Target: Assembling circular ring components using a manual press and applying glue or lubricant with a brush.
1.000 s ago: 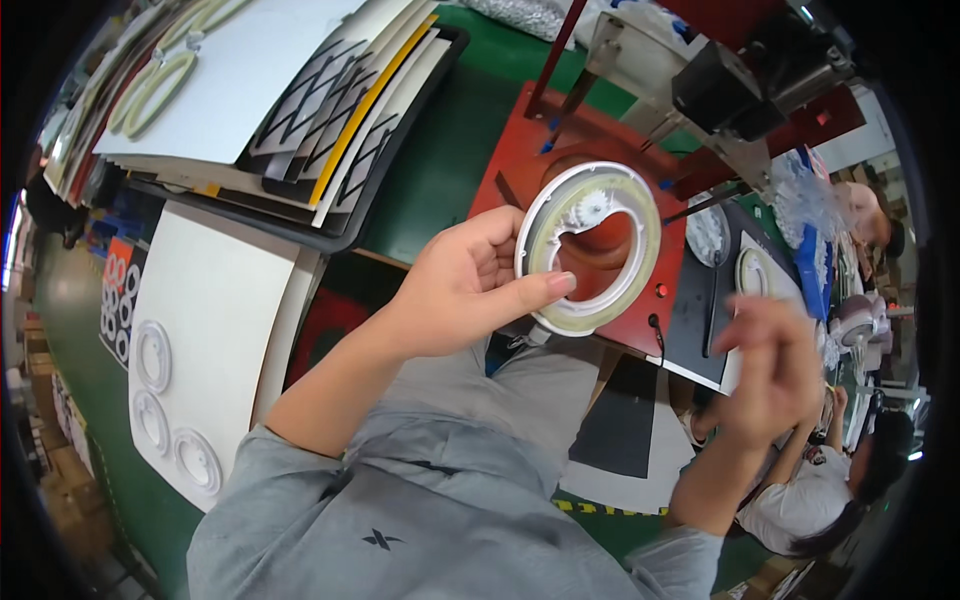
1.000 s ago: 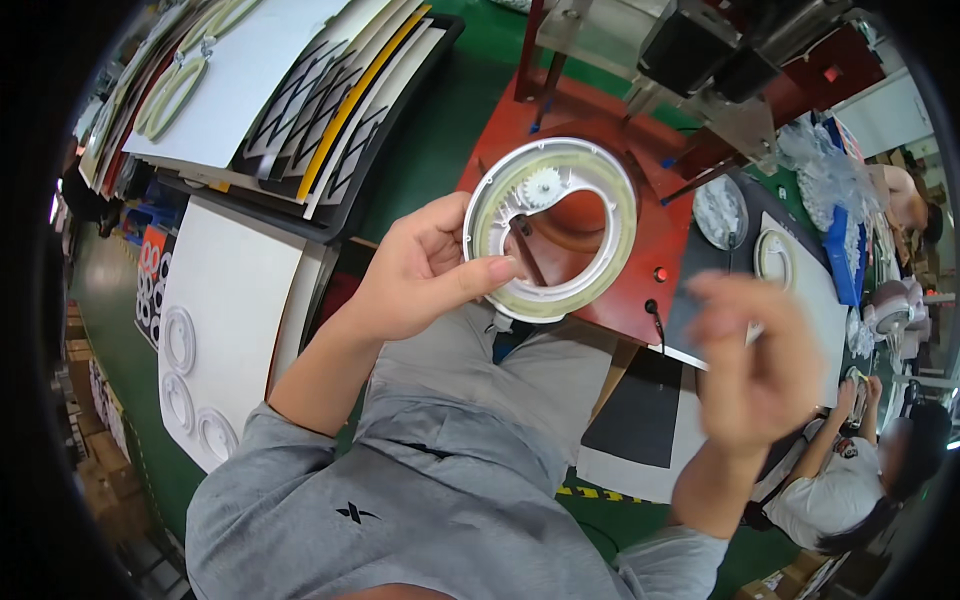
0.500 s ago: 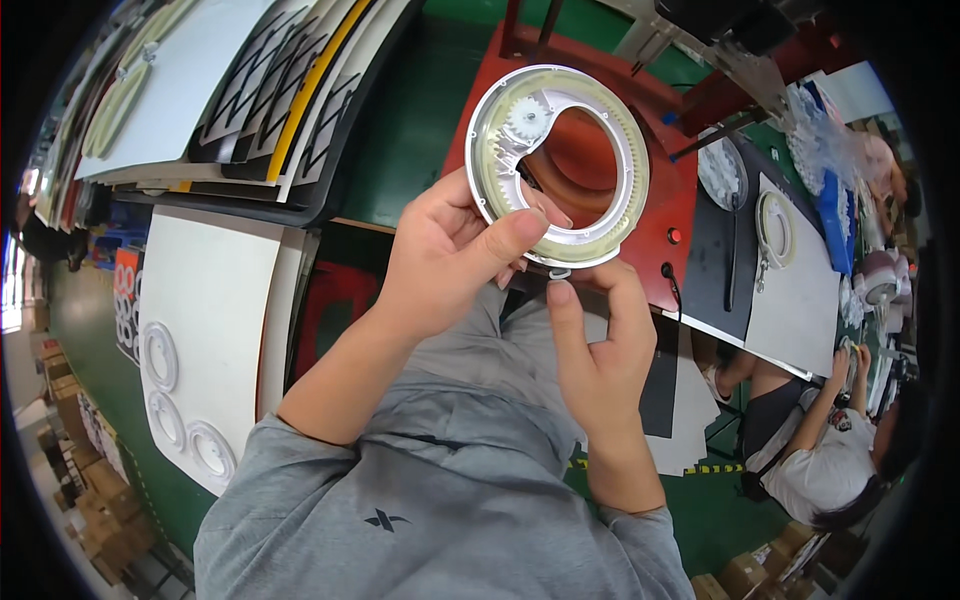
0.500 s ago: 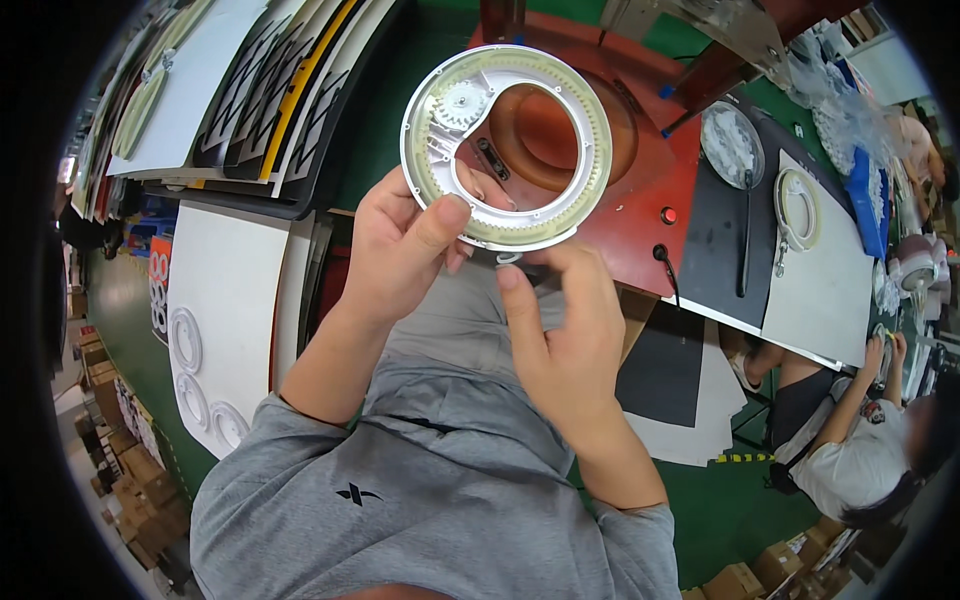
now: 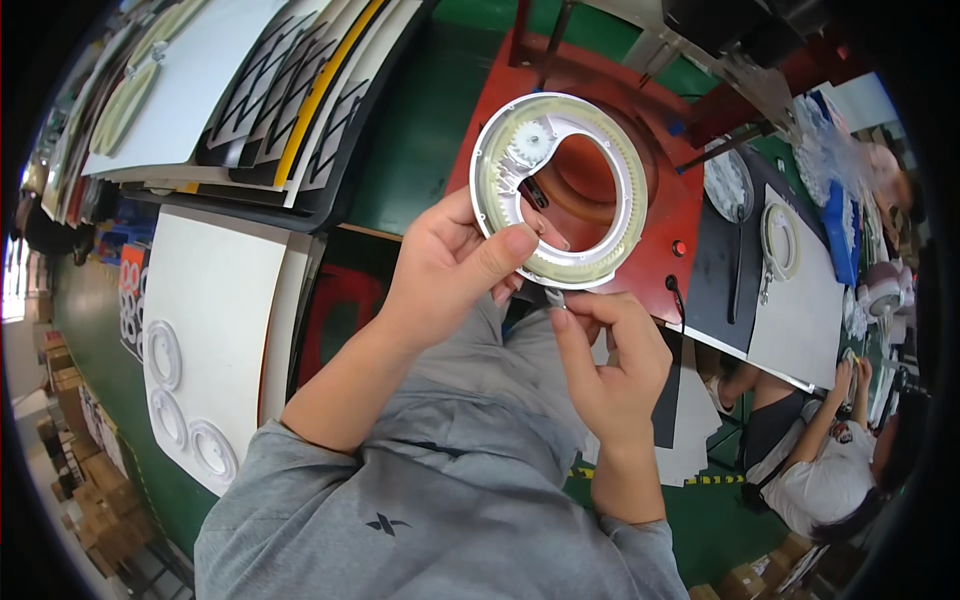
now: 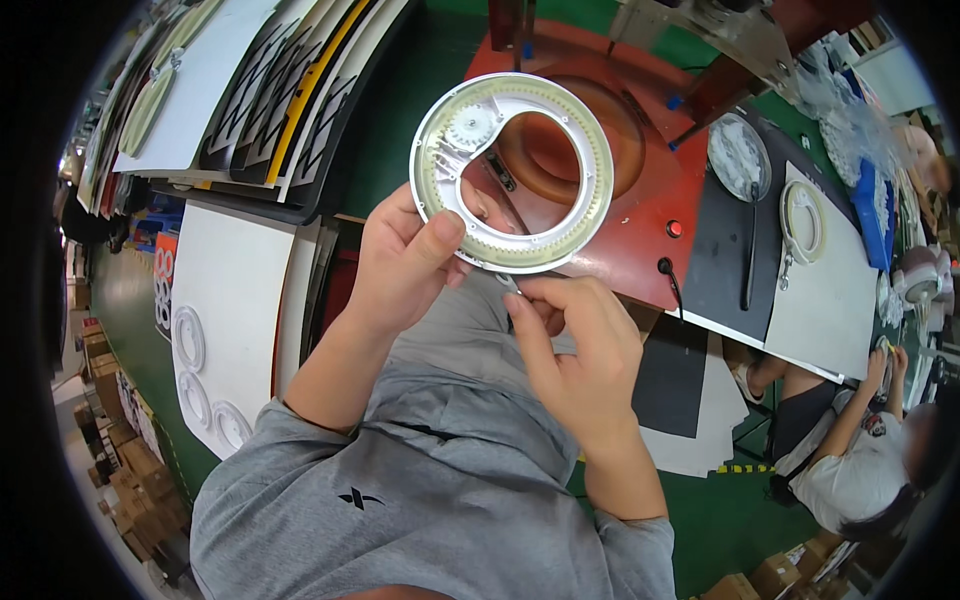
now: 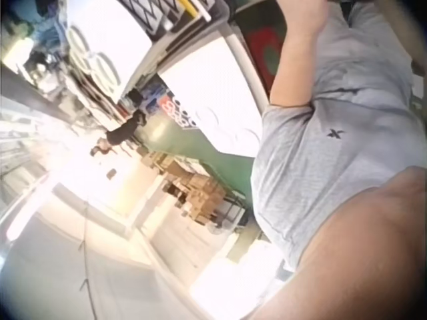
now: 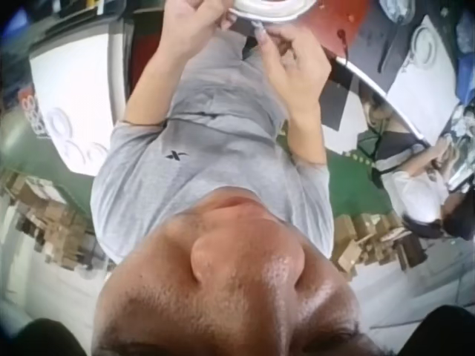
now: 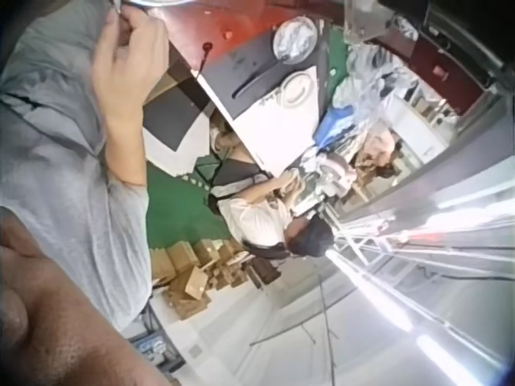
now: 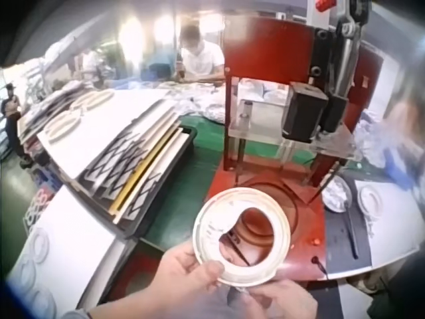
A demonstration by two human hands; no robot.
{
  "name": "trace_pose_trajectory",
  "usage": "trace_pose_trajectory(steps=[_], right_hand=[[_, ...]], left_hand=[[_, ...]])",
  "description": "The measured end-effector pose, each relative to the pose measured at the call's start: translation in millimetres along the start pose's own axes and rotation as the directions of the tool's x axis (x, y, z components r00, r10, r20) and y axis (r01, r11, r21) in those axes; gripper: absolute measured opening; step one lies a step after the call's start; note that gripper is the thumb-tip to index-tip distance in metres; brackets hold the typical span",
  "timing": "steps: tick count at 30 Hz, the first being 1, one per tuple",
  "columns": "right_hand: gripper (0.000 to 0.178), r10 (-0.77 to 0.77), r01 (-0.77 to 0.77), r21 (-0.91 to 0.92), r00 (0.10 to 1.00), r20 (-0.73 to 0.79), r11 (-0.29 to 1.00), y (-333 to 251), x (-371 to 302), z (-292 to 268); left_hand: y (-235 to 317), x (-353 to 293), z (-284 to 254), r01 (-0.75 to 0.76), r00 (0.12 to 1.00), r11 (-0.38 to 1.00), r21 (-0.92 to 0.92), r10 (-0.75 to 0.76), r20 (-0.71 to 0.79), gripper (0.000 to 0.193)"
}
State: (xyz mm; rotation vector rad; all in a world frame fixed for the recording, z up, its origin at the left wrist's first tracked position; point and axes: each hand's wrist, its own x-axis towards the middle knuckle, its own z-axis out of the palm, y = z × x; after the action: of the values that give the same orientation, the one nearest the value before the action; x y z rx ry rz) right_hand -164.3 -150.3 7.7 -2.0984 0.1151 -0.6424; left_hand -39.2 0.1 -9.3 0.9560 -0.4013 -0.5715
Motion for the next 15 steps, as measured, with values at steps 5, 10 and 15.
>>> trace_pose_trajectory(steps=[5,10,15], right_hand=[[0.016,-0.153,0.150,-0.126,0.988,-0.012,0.981,-2.9,5.3,-18.4],[0.026,-0.082,0.040,-0.181,0.970,-0.229,0.983,15.8,27.7,-40.3],[0.031,0.244,-0.244,0.059,0.970,0.003,0.968,19.2,51.9,-38.2]], left_hand=[[1.7,1.0,-5.5,0.033,0.999,0.999,-0.011,-0.033,0.017,0.025],[7.9,3.9,-9.5,0.141,0.987,0.990,-0.026,-0.139,0.084,0.028],[12.1,10.5,-15.8,0.246,0.961,0.969,0.014,-0.245,0.130,0.035]])
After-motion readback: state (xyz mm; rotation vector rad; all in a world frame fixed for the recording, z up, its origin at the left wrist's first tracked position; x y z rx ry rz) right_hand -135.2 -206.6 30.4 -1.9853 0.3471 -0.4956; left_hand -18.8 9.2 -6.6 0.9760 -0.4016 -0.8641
